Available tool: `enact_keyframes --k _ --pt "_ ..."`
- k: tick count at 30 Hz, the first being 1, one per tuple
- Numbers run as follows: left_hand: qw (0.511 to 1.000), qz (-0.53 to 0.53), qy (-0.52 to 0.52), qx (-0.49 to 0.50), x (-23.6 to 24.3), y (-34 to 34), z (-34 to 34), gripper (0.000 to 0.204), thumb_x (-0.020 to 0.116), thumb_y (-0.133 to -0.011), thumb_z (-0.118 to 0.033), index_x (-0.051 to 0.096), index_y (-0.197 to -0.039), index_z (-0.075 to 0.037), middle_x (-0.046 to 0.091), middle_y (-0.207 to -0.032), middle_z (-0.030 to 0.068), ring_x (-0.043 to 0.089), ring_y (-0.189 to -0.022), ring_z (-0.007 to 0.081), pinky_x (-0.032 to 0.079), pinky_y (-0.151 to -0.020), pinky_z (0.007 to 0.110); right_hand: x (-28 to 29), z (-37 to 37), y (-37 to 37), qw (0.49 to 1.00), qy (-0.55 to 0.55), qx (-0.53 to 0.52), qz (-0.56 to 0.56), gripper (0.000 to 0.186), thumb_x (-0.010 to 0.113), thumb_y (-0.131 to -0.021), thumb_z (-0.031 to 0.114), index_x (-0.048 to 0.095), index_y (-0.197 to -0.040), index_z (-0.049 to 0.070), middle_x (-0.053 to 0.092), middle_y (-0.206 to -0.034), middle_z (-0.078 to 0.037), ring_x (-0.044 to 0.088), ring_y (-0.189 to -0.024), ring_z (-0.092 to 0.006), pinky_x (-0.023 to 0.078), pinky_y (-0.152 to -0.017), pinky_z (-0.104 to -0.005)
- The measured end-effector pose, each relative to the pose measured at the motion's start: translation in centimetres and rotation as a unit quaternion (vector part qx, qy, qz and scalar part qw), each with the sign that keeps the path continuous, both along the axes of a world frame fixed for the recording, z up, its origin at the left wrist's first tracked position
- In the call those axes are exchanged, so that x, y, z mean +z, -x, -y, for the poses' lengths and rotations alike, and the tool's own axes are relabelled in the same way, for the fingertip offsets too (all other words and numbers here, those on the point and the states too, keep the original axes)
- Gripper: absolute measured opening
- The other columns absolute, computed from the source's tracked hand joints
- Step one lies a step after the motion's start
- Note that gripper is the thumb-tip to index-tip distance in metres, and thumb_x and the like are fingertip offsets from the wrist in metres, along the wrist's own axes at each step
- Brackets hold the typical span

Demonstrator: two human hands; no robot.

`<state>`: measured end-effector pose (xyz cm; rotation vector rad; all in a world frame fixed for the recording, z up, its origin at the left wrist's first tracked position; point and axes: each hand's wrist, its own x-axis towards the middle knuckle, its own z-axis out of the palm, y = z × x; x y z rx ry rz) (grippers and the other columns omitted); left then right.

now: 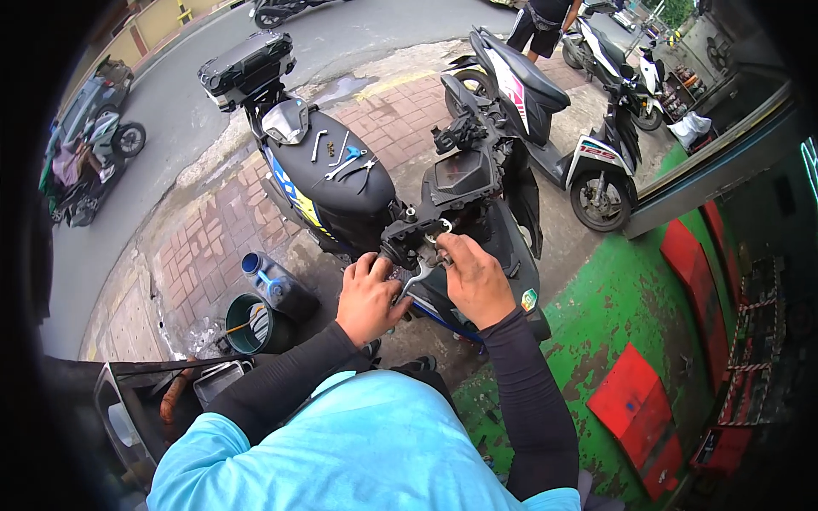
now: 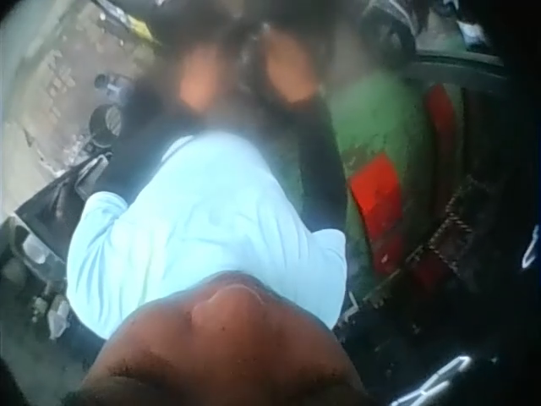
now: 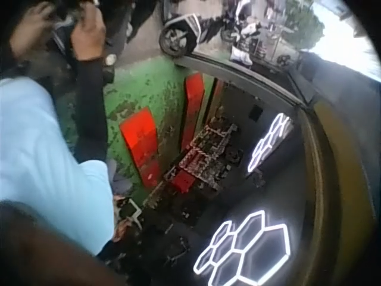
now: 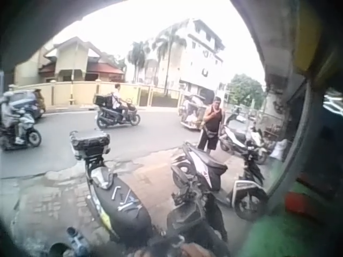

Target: Repairing and cleaning motorcycle components, specifically focusing on the brake master cylinder area.

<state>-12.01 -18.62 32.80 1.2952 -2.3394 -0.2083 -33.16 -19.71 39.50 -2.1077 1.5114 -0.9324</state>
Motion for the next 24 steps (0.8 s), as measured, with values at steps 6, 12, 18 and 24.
enact_keyframes --k 6,12,18,24 --pt "0.999 -0.003 -0.032 0.034 -0.5 1.0 0.7 0.023 0.074 -0.076 -0.034 0.075 -0.074 -0.011 0.06 -0.095 0.0065 0.049 -0.115 0.0345 0.042 -0.085 0.046 2.4 0.0 0.2 0.996 0.021 0.047 -0.068 0.023 0.058 -0.086 0.002 0.056 -0.109 0.003 0.061 -0.097 -0.014 0.063 -0.086 -0.0372 0.052 -0.074 -0.0432" --pt "0.999 -0.011 0.0 0.052 -1.8 1.0 0.8 0.023 0.072 -0.077 -0.034 0.075 -0.071 -0.012 0.062 -0.079 0.0029 0.052 -0.113 0.0352 0.041 -0.081 0.044 4.4 1.2 0.3 0.974 0.068 0.123 -0.176 0.02 0.062 -0.092 0.019 0.056 -0.101 0.003 0.057 -0.09 -0.012 0.058 -0.08 -0.0316 0.049 -0.069 -0.0409" --pt "0.998 -0.021 -0.014 0.065 -1.6 1.4 0.8 0.025 0.071 -0.078 -0.034 0.075 -0.069 -0.012 0.065 -0.075 0.0015 0.053 -0.114 0.0352 0.041 -0.081 0.044 4.4 2.6 0.1 0.979 0.023 0.111 -0.171 0.025 0.06 -0.096 0.023 0.055 -0.083 0.002 0.056 -0.067 -0.011 0.056 -0.063 -0.033 0.046 -0.059 -0.0429" --pt "0.997 -0.024 -0.014 0.069 -2.3 1.1 0.9 0.027 0.071 -0.08 -0.035 0.075 -0.067 -0.012 0.066 -0.074 0.0011 0.053 -0.113 0.0352 0.04 -0.082 0.044 3.9 3.3 1.7 0.829 -0.427 -0.058 0.357 0.037 0.042 -0.102 0.028 0.06 -0.12 0.0 0.064 -0.067 -0.01 0.057 -0.051 -0.0156 0.051 -0.052 -0.0355"
